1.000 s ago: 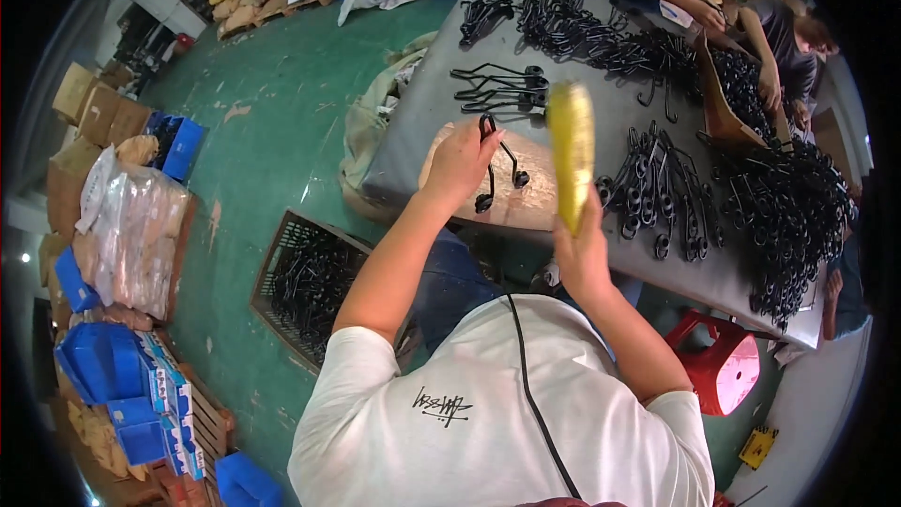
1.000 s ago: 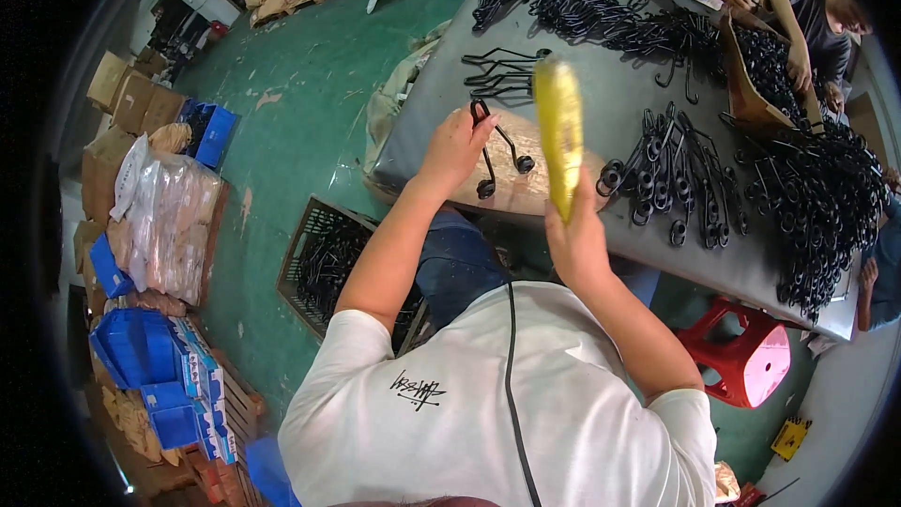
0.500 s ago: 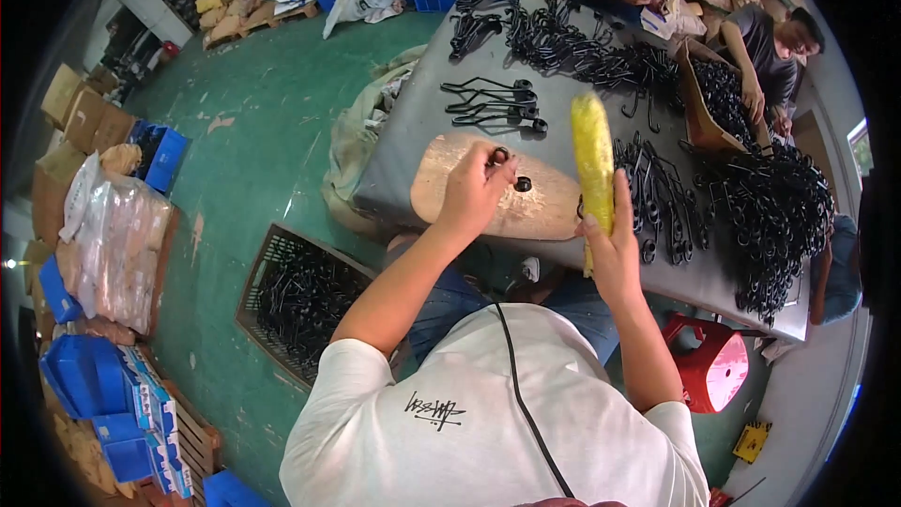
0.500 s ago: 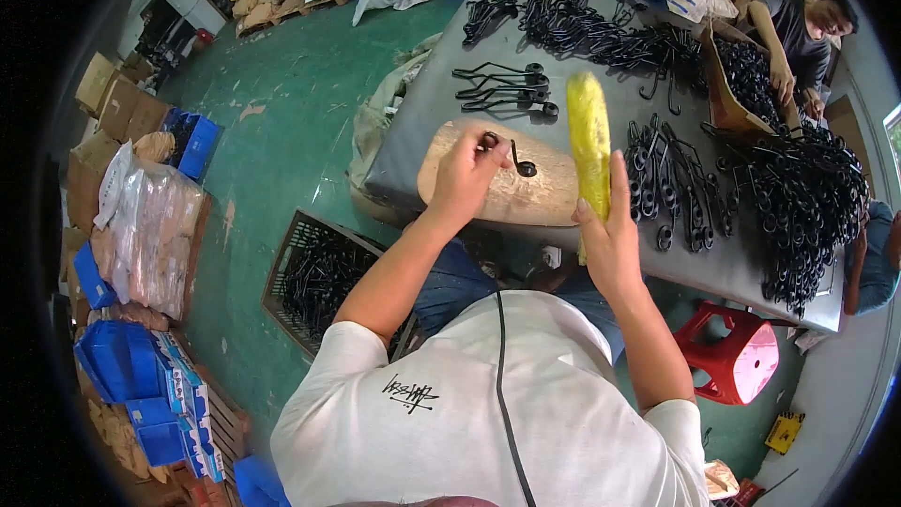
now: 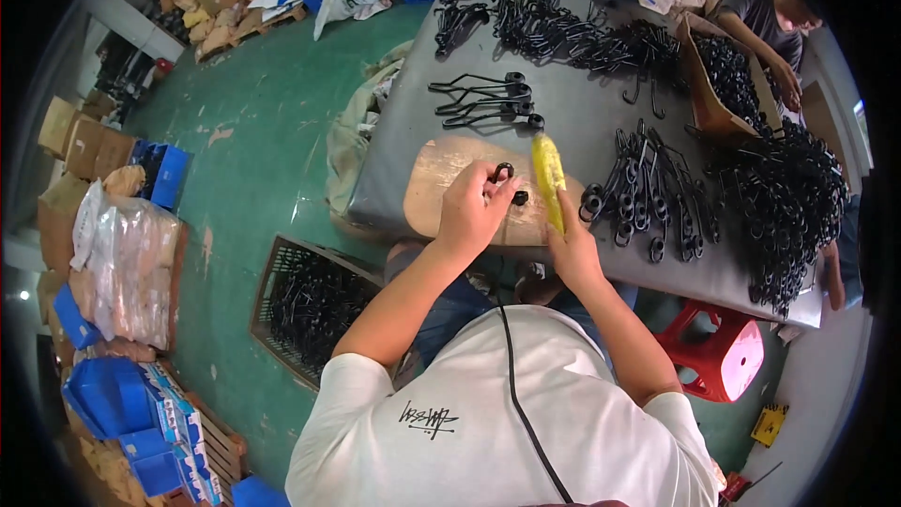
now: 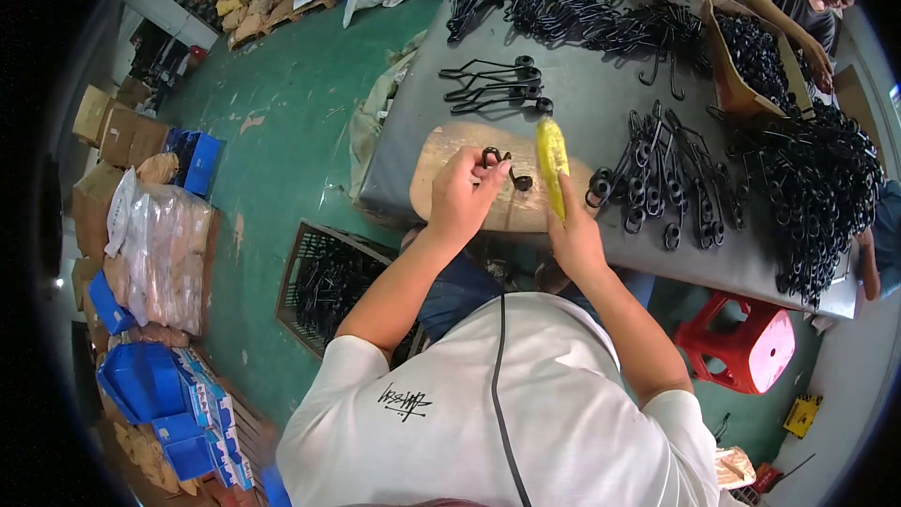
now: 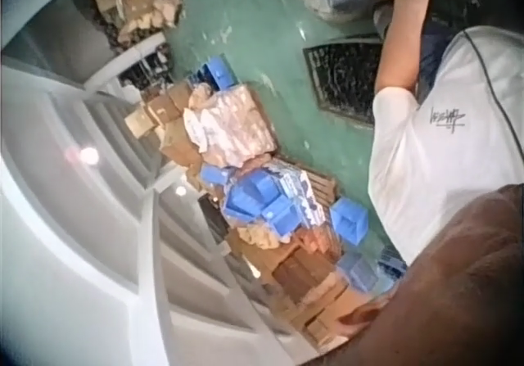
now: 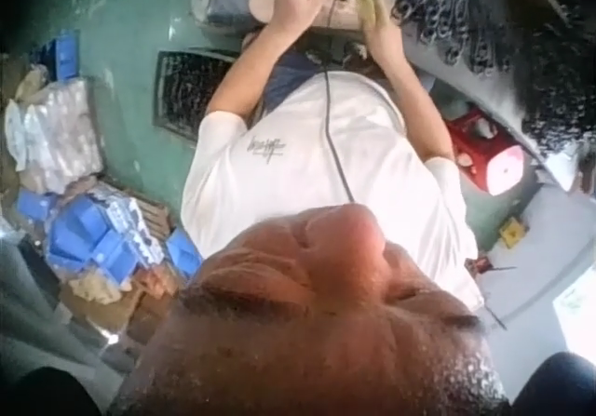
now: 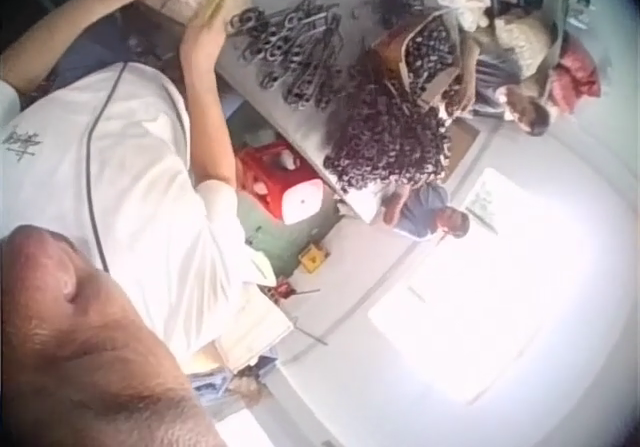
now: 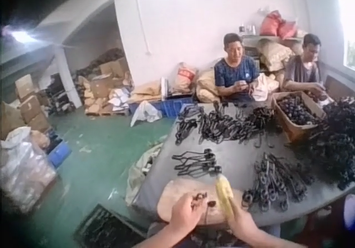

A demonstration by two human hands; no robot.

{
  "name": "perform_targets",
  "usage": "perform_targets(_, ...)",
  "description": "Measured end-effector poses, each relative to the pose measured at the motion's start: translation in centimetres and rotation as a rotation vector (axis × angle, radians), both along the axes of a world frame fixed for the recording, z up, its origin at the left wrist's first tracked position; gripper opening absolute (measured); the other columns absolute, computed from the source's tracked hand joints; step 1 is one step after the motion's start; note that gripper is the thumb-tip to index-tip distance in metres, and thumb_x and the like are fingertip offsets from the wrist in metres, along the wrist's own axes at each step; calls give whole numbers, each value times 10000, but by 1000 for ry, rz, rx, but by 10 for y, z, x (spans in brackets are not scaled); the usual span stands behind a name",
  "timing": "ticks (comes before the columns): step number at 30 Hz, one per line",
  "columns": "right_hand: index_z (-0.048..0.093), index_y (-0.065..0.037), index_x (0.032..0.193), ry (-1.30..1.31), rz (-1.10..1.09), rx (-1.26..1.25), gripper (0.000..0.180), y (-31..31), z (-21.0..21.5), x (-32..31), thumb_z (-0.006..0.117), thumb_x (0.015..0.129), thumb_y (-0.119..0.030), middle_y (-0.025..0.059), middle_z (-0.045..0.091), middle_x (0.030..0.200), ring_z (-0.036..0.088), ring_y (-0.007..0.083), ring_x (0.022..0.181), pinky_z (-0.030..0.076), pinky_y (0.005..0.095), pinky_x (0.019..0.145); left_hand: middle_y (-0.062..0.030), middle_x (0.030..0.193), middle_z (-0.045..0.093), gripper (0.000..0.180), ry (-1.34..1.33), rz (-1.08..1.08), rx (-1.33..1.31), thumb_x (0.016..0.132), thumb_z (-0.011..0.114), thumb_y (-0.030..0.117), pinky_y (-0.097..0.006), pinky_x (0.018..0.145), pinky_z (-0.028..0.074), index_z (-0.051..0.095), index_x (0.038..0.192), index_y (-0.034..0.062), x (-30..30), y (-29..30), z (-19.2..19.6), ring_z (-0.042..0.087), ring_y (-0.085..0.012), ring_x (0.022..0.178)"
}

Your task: Assembling black components onto metal hooks using a small mallet at a workstation.

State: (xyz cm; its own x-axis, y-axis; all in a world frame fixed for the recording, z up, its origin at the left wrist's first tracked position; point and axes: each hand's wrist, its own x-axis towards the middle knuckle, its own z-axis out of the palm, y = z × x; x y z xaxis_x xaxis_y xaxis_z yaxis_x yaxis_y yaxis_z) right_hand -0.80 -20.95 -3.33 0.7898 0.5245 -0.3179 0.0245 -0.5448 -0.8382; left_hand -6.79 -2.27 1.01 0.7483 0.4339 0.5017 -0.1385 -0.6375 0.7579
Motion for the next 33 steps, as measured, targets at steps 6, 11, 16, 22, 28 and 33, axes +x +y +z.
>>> perform_targets(6,463,-138,1447,-800,241,-326,646,-10,-11,-4,651,832,-92,157,554,1228,563,350,1065,459,447,903,-67,809,604,147,-9,220,-292,951,593,163,-324,633,471,540,953,26,25,46,2,567,-146,672)
perform_targets(11,556,-119,1346,-974,198,-187,525,-21,-39,-4,636,830,-66,148,500,1350,500,353,1178,414,466,979,-96,970,627,163,-561,-6,-993,1010,472,187,-290,706,472,533,1070,48,90,98,1,603,-173,751)
perform_targets(16,602,-80,1285,-996,114,-64,452,-41,-34,-1,657,837,-89,154,526,1335,490,352,1241,400,471,1018,-218,1260,560,475,-205,41,-958,967,545,188,-406,985,455,414,1359,-47,127,146,-57,630,-272,1033)
perform_targets(22,629,-59,1214,-1008,-194,-55,405,-108,-36,11,647,811,-16,163,554,1294,518,369,1196,414,465,1017,-299,1478,371,700,215,261,98,924,639,314,-483,1153,283,342,1476,4,105,92,-93,346,-434,1388)
perform_targets(28,571,-53,1285,-1017,-525,-229,447,-169,-29,80,655,848,-106,152,559,1290,524,350,1183,405,453,1008,-272,1479,389,593,395,50,108,946,610,301,-495,1139,298,425,1443,35,87,47,-94,378,-440,1361)
perform_targets(33,563,-44,1286,-1019,-538,-345,554,-192,-27,130,735,801,-250,131,581,1227,531,310,1157,407,445,981,-260,1424,446,571,343,9,342,942,616,285,-504,1099,339,445,1415,15,31,5,-92,414,-439,1320)
